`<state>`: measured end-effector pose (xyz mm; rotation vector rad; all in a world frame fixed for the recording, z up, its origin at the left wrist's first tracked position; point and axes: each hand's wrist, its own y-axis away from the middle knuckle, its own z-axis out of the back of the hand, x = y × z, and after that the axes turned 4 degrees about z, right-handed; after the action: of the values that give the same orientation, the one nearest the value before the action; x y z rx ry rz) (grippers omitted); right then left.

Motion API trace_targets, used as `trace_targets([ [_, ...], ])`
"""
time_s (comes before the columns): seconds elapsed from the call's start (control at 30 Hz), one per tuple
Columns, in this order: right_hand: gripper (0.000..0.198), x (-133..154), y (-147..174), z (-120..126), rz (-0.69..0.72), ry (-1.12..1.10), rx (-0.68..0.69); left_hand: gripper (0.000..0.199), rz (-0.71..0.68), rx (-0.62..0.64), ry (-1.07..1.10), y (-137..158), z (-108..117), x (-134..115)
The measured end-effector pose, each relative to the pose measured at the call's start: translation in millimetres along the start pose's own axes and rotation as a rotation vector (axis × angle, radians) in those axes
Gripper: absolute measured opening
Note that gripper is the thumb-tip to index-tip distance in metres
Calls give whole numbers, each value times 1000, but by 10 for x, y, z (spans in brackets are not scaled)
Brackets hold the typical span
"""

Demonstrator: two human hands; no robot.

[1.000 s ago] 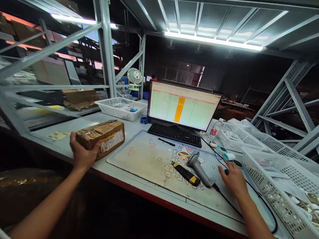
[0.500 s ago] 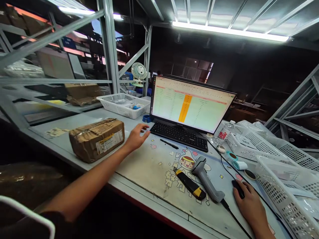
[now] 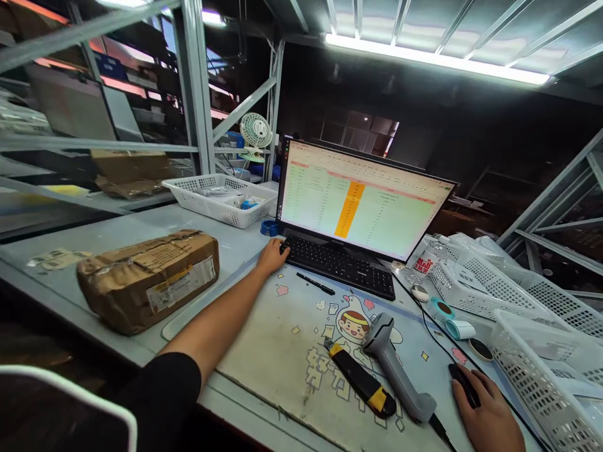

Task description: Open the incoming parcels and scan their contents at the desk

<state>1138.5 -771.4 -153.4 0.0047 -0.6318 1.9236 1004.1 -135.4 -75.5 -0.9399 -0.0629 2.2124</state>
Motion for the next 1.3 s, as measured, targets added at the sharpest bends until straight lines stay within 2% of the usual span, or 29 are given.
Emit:
trace_targets([
  [0.13, 67, 11, 8, 19, 0, 21, -2, 38, 1, 43, -23, 20, -56, 83],
  [0.27, 69, 28, 13, 9, 24, 17, -23, 38, -22, 75, -55, 68, -71, 47],
  [0.37, 70, 57, 4, 29, -23, 23, 17, 37, -45, 89, -78, 138, -66, 21],
  [0.47, 74, 93, -11, 60, -74, 39, 61, 39, -69, 91, -90, 203, -31, -4],
  [0.73, 80, 149, 15, 92, -76, 82, 51, 34, -83, 69, -101, 208, 22, -15],
  [0.9, 81, 226, 64, 152, -44, 33, -22, 33, -64, 92, -113, 205, -54, 20],
  [1.03, 81, 325, 4, 400, -4, -15, -121, 35, -54, 108, -103, 232, -63, 6],
  [1.1, 75, 469, -135, 580, -5, -7, -189, 39, -60, 105, -97, 247, -52, -9],
  [1.17, 67, 767, -360, 718, 3, -27, -255, 42, -68, 102, -99, 253, -39, -31],
  [1.23, 62, 1260, -652, 739, 63, -110, -249, 44, -70, 106, -110, 239, -32, -53],
  [1.3, 57, 1923, -976, 598, 160, -237, -142, 47, -75, 116, -127, 197, -31, -71],
])
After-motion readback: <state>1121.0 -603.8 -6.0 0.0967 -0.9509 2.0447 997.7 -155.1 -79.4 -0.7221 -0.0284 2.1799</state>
